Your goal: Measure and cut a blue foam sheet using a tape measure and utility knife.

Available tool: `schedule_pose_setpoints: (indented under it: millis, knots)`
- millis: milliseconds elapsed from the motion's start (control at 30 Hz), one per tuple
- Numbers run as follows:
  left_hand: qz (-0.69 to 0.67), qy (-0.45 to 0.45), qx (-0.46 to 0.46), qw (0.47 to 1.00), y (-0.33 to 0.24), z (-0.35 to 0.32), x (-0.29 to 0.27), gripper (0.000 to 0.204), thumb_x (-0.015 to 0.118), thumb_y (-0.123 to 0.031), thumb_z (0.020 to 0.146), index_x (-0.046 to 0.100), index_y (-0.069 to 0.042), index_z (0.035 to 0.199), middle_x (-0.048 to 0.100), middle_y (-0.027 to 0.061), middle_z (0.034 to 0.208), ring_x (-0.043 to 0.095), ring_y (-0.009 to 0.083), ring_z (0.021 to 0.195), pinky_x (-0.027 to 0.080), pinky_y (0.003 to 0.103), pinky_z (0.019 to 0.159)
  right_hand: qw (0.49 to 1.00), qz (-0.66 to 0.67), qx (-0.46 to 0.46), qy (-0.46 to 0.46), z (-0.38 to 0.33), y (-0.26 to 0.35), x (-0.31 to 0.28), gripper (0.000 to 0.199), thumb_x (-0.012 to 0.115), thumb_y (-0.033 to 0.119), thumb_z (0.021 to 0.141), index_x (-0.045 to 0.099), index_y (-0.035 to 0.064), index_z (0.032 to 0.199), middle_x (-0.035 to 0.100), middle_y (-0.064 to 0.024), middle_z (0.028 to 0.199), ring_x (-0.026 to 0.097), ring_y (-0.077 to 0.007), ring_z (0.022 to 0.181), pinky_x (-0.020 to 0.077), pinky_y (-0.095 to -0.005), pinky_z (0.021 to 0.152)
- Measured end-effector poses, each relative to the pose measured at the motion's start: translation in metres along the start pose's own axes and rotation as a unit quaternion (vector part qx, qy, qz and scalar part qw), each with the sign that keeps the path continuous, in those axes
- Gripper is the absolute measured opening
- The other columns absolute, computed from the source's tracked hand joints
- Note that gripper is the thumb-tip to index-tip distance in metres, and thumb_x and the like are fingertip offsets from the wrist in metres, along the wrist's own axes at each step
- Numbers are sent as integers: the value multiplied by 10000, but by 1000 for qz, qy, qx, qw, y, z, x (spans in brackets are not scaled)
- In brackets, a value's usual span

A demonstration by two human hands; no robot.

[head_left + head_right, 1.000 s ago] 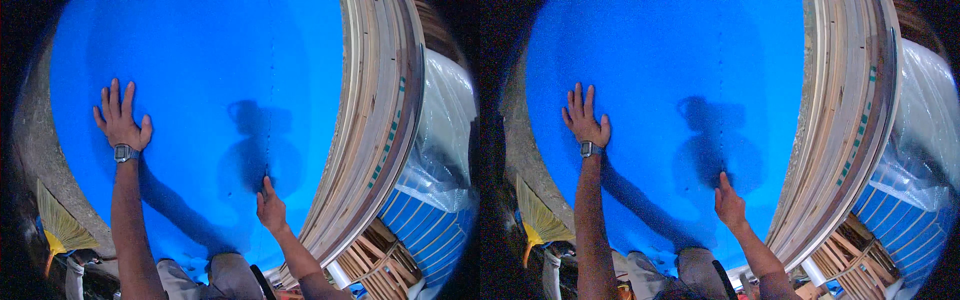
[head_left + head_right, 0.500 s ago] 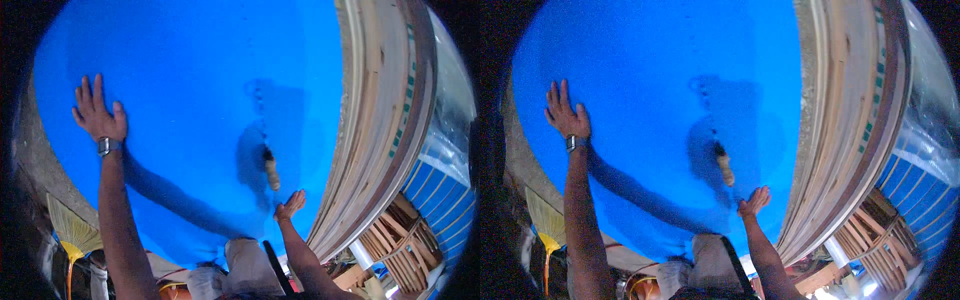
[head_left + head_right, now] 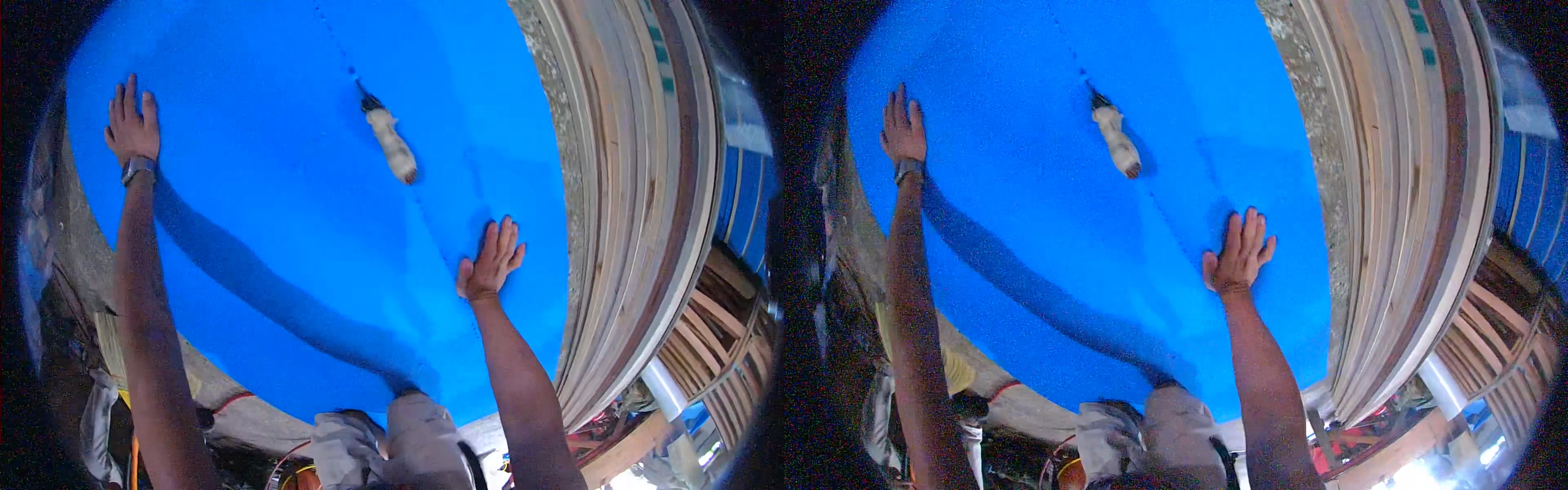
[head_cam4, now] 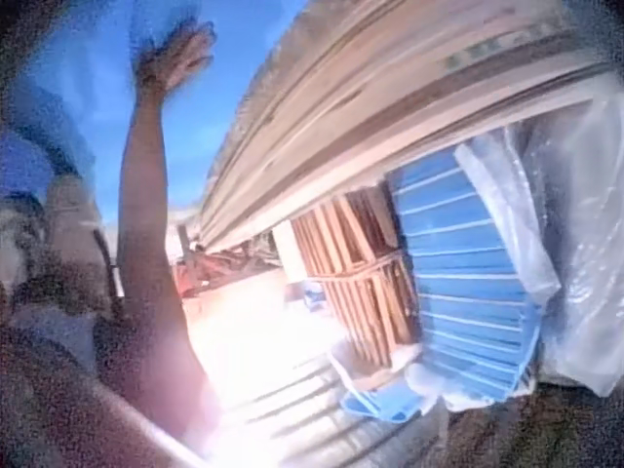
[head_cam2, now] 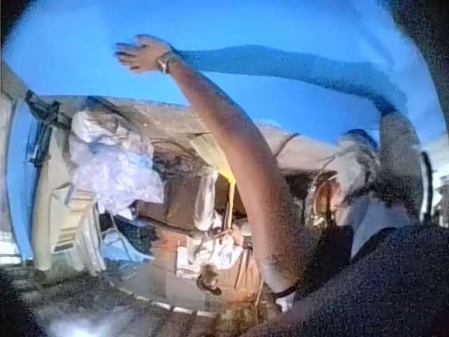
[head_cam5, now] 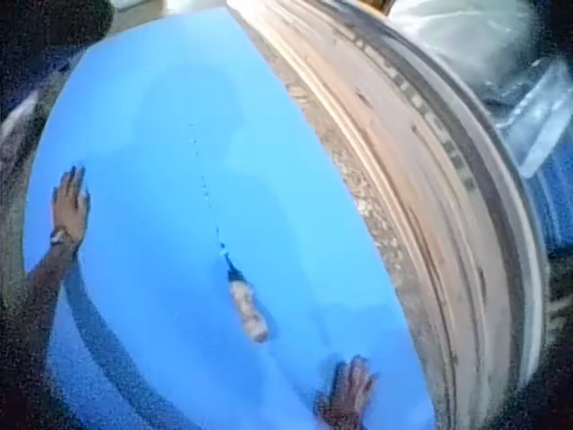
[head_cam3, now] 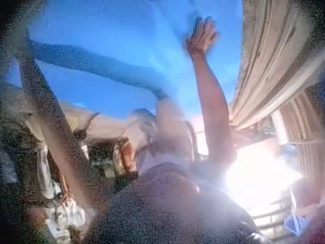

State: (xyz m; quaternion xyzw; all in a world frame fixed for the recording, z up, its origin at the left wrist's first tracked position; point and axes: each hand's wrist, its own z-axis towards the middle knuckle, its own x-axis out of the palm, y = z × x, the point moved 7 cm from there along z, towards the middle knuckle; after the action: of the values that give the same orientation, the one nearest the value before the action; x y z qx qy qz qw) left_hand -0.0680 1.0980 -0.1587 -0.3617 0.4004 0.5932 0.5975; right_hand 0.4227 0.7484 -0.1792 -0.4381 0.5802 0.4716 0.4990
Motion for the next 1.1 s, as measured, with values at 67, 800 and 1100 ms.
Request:
schedule_pose_setpoints:
  millis: [67,800,1100]
  knots:
    - [35,33,-7,999,10,2,-6,632,218,-636,839,286,-290,1363,241,57,1431,200,275,1322,92,532,1044,1000,-5,10,15,1,5,0,681,392,438,801,261,35,1335,166,-184,1429,163,-363,1310,61,-579,997]
    - [-10,99,-231,968,-88,-462,-215,721,268,-590,806,305,-118,1349,204,154,1430,152,361,1319,8,605,1005,970,237,19,47,59,69,-92,630,479,393,858,279,28,1331,512,-223,1150,537,-368,982,429,-415,825]
    - [-21,73,-239,968,-87,-460,-216,688,337,-564,784,317,-176,1352,221,119,1431,184,354,1312,39,614,1001,973,49,-207,88,172,165,-54,550,444,241,812,313,59,1315,567,-260,1027,545,-433,934,429,-463,835]
